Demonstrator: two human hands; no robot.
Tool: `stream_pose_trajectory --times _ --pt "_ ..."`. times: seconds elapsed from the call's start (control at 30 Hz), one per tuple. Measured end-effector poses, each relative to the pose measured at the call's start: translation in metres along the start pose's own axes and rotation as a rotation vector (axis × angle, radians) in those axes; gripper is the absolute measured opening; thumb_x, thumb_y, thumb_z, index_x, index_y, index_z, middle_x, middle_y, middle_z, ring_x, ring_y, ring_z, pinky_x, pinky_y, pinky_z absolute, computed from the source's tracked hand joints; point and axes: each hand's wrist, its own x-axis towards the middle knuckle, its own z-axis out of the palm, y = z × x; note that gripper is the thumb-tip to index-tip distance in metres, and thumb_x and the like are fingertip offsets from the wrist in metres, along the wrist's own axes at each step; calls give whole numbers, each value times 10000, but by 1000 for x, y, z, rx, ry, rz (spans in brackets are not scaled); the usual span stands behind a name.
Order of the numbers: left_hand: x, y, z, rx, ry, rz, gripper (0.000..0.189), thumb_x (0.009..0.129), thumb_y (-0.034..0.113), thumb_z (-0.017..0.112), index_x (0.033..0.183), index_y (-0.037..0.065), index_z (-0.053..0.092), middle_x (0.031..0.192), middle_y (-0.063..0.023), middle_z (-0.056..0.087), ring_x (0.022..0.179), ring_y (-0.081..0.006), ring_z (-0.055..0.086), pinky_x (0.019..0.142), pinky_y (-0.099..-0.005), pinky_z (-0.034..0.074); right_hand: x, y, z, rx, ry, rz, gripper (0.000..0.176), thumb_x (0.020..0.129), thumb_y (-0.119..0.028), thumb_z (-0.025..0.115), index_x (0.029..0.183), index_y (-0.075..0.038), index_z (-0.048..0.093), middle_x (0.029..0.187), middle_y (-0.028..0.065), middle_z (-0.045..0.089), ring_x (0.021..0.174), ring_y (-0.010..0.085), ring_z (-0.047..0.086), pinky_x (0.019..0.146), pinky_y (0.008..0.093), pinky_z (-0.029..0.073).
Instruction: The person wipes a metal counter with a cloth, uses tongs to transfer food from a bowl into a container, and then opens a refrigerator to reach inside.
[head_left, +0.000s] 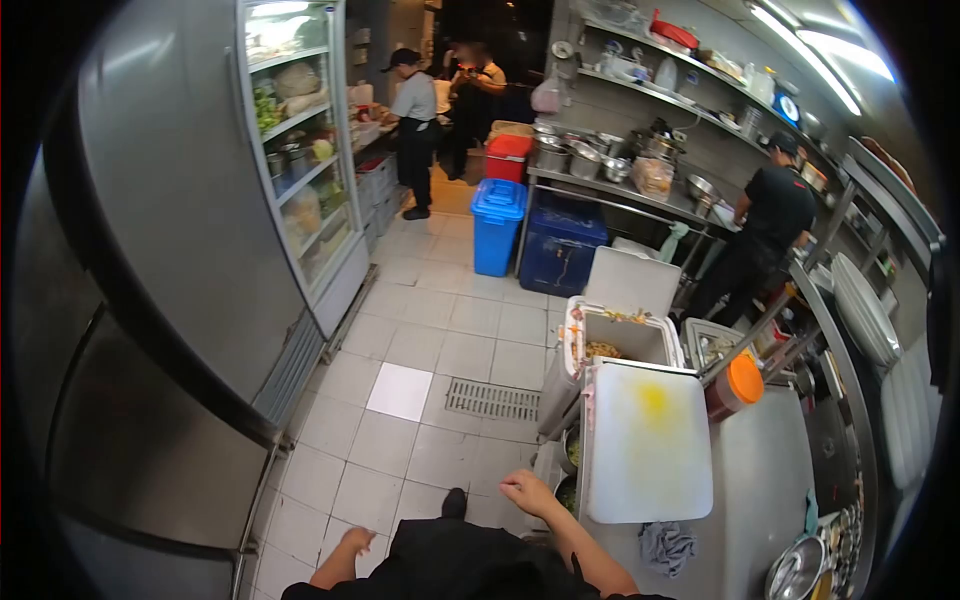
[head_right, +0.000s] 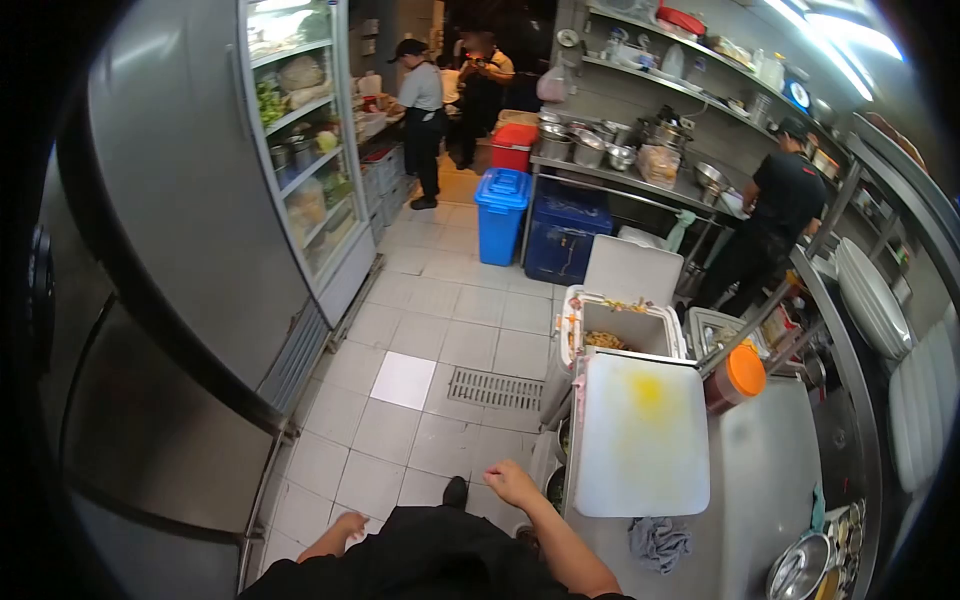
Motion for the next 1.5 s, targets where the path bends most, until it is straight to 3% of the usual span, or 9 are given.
stream_pose_trajectory --times 0.07,0.23,0.3,0.33,0.57,0.77,0.87,1.03,1.5 --pt "-20 -26 37 273 -58 201 449 808 318 574 1126 1 583 1011 -194 632 740 -288 656 623 -445 518 4 -5 4 -44 -4 51 240 850 -187 538 959 -3 647 847 95 646 811 193 611 744 313 475" --pt "-128 -62 134 -468 249 130 381 856 306 552 1104 20 602 1052 -197 620 1141 -282 510 987 -397 345 9 -37 33 494 -270 351 272 872 -150 494 1092 -27 597 877 93 634 774 146 600 654 283 485" --pt "-220 -12 72 -595 176 672 323 799 346 612 833 34 689 872 -159 665 888 -246 632 761 -389 468 8 -32 63 516 -396 321 303 874 -138 486 1145 -31 568 895 95 634 766 136 598 632 272 484" --pt "-86 -77 131 -71 -5 9 440 813 421 557 784 -1 676 852 -199 657 765 -309 637 699 -431 493 7 -22 80 444 -399 215 321 861 -123 507 1167 -39 551 886 90 644 720 141 605 597 268 481" --pt "-136 -152 52 -1094 957 -250 403 859 417 516 901 30 622 683 -130 637 642 -241 643 552 -373 493 11 -29 161 270 -644 277 374 826 -117 541 1193 -48 534 917 86 656 714 150 628 555 268 480" --pt "-344 -336 -133 -753 2210 -395 531 862 436 562 1071 -51 525 956 -205 590 840 -307 565 739 -381 444 26 -75 232 235 -616 294 333 825 -111 529 1150 -44 555 896 88 658 695 154 629 554 274 486" --pt "-484 -375 -215 -761 2195 -547 715 851 483 550 1308 -41 380 1300 -253 439 1211 -352 436 1008 -382 347 23 -127 267 232 -614 322 317 828 -116 517 1133 -44 566 906 92 659 722 153 632 582 273 493" --pt "-558 -442 -283 -735 1995 -492 839 821 616 486 1347 -19 329 1315 -239 438 1237 -349 413 1007 -387 337 18 -214 316 206 -739 242 322 860 -138 517 1163 -32 540 928 83 651 766 157 630 618 270 499" --pt "-536 -297 -183 -757 2038 -295 398 786 409 672 868 41 546 776 -129 595 736 -314 567 658 -386 450 76 -416 337 291 -554 -366 277 868 -96 538 1130 -13 570 973 79 635 830 139 601 703 249 473"
